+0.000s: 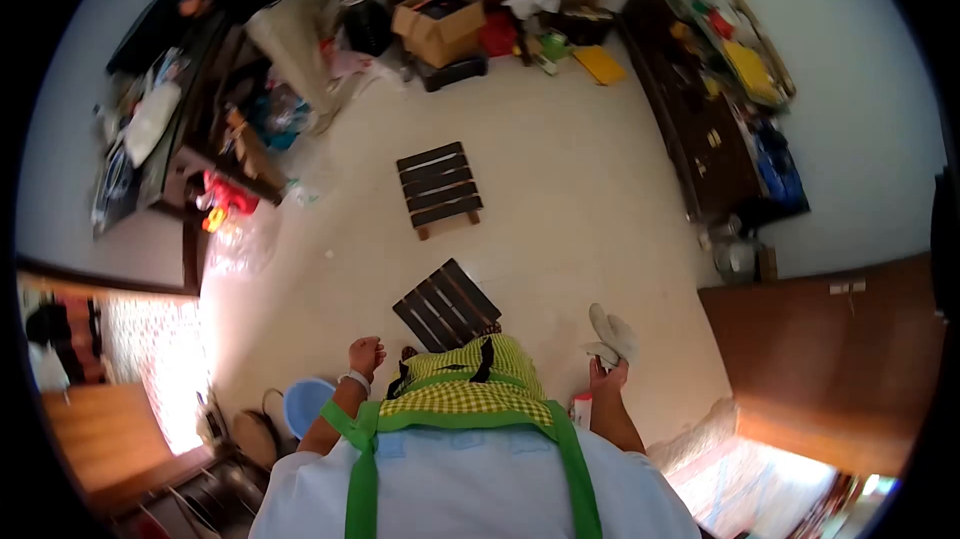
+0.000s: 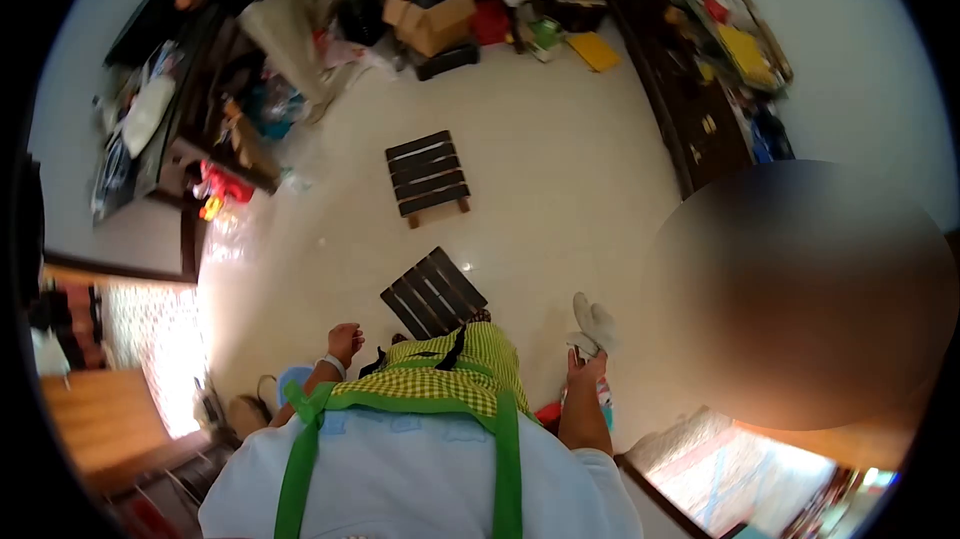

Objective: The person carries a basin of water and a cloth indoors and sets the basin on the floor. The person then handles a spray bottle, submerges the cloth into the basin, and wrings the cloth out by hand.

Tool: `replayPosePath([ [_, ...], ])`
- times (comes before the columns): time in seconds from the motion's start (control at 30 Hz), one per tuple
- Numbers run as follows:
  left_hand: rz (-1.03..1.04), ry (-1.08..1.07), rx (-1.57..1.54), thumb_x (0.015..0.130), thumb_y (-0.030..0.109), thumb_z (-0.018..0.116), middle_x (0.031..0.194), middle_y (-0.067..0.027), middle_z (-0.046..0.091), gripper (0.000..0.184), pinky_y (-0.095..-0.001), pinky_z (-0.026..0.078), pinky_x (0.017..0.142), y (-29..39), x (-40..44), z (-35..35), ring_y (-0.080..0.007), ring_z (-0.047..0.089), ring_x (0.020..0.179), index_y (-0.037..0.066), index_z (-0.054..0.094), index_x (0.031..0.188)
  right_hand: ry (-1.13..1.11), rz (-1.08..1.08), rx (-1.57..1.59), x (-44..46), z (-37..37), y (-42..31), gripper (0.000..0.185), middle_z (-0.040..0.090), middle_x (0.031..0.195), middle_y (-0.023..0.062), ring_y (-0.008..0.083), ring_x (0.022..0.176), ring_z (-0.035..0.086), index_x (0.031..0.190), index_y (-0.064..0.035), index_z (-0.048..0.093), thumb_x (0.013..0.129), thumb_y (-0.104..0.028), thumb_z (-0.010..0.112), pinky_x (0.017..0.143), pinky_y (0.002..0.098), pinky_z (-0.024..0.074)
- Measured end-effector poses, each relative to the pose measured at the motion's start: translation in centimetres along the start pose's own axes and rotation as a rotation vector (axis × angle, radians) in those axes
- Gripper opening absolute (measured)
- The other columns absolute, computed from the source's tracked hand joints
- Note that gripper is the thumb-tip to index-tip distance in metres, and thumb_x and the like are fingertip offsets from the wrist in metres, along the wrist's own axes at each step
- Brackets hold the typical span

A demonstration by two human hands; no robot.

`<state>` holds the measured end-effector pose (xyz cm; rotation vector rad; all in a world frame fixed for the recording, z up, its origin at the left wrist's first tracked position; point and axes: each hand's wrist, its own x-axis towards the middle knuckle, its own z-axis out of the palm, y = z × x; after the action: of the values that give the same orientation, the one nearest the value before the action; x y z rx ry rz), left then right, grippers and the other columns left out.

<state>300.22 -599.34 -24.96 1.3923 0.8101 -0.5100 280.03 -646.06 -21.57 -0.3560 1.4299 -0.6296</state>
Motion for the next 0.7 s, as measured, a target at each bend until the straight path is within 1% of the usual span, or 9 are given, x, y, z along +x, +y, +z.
replayPosePath([
  [0.13, -0.075, 0.107, -0.122, 0.085, 0.014, 0.051, 0.066, -0.0085, 0.054, 0.017, -0.0243, 0.041, 0.041, -2.6, -1.6, -4.6, -0.0144, 0.051, 0.050, -0.002, 0.053, 0.091, -0.173, 0.004, -0.109, -1.2, 3.5, 1.5, 0.045, 0.047, 0.112, 0.0051, 0.0259, 0.094, 0.052, 0.117, -0.0151, 0.041, 0.081, -0.041, 0.048, 0.074, 0.0365, 0.0481],
  [0.17, -0.095, 0.141, -0.193, 0.084, 0.014, 0.051, 0.066, -0.0084, 0.054, 0.017, -0.0245, 0.041, 0.041, -4.6, -2.2, -8.0, -0.0146, 0.051, 0.050, -0.001, 0.053, 0.091, -0.204, -0.014, -0.153, -3.3, 4.3, 3.0, 0.045, 0.046, 0.112, 0.0055, 0.0264, 0.094, 0.052, 0.117, -0.0145, 0.041, 0.081, -0.041, 0.048, 0.074, 0.0363, 0.0478],
  [0.23, -0.120, 0.176, -0.208, 0.083, 0.014, 0.051, 0.065, -0.0083, 0.053, 0.017, -0.0247, 0.040, 0.041, -5.5, -2.2, -9.0, -0.0149, 0.051, 0.050, -0.001, 0.053, 0.091, -0.194, -0.008, -0.169, -2.8, 4.8, 3.8, 0.045, 0.045, 0.112, 0.0059, 0.0270, 0.093, 0.052, 0.117, -0.0140, 0.042, 0.081, -0.041, 0.048, 0.074, 0.0361, 0.0476],
  [0.33, -0.207, 0.239, -0.400, 0.082, 0.013, 0.051, 0.064, -0.0080, 0.052, 0.016, -0.0257, 0.040, 0.041, -9.3, -3.0, -13.2, -0.0156, 0.051, 0.051, 0.000, 0.053, 0.090, -0.216, 0.059, -0.231, -4.0, 6.4, 5.9, 0.044, 0.046, 0.111, 0.0066, 0.0275, 0.090, 0.052, 0.116, -0.0132, 0.043, 0.082, -0.040, 0.047, 0.072, 0.0364, 0.0474],
  [0.4, -0.210, 0.319, -0.466, 0.081, 0.010, 0.050, 0.064, -0.0084, 0.052, 0.012, -0.0264, 0.039, 0.042, -12.4, -3.9, -16.3, -0.0163, 0.051, 0.052, 0.000, 0.052, 0.088, -0.323, 0.049, -0.368, -5.1, 7.3, 7.0, 0.038, 0.049, 0.106, 0.0077, 0.0251, 0.084, 0.054, 0.108, -0.0129, 0.048, 0.082, -0.040, 0.047, 0.071, 0.0357, 0.0484],
  [0.47, -0.265, 0.476, -0.617, 0.080, 0.008, 0.049, 0.062, -0.0086, 0.050, 0.009, -0.0269, 0.040, 0.043, -17.4, -5.5, -20.0, -0.0166, 0.050, 0.051, 0.000, 0.049, 0.085, -0.353, 0.044, -0.475, -7.1, 8.3, 8.1, 0.039, 0.049, 0.106, 0.0079, 0.0258, 0.084, 0.053, 0.109, -0.0126, 0.046, 0.082, -0.040, 0.047, 0.070, 0.0358, 0.0487],
  [0.57, -0.297, 0.508, -0.685, 0.080, 0.007, 0.047, 0.061, -0.0088, 0.050, 0.006, -0.0268, 0.041, 0.039, -20.1, -6.6, -23.3, -0.0172, 0.050, 0.048, 0.001, 0.046, 0.082, -0.392, 0.101, -0.462, -9.5, 10.0, 9.9, 0.040, 0.044, 0.112, 0.0061, 0.0260, 0.090, 0.049, 0.114, -0.0155, 0.042, 0.082, -0.039, 0.048, 0.070, 0.0361, 0.0469],
  [0.67, -0.337, 0.522, -0.749, 0.080, 0.007, 0.045, 0.061, -0.0090, 0.050, 0.006, -0.0265, 0.042, 0.036, -22.5, -7.6, -26.1, -0.0172, 0.050, 0.046, 0.002, 0.045, 0.082, -0.440, 0.064, -0.569, -11.8, 11.1, 12.2, 0.039, 0.046, 0.111, 0.0052, 0.0260, 0.090, 0.049, 0.113, -0.0166, 0.043, 0.082, -0.040, 0.049, 0.069, 0.0351, 0.0470],
  [0.7, -0.291, 0.479, -0.710, 0.084, 0.014, 0.044, 0.060, -0.0060, 0.051, 0.010, -0.0262, 0.041, 0.038, -22.6, -6.9, -26.7, -0.0161, 0.050, 0.047, 0.006, 0.048, 0.079, -0.438, 0.065, -0.569, -11.8, 10.8, 12.5, 0.039, 0.046, 0.111, 0.0052, 0.0260, 0.090, 0.049, 0.113, -0.0166, 0.043, 0.082, -0.040, 0.049, 0.069, 0.0351, 0.0470],
])
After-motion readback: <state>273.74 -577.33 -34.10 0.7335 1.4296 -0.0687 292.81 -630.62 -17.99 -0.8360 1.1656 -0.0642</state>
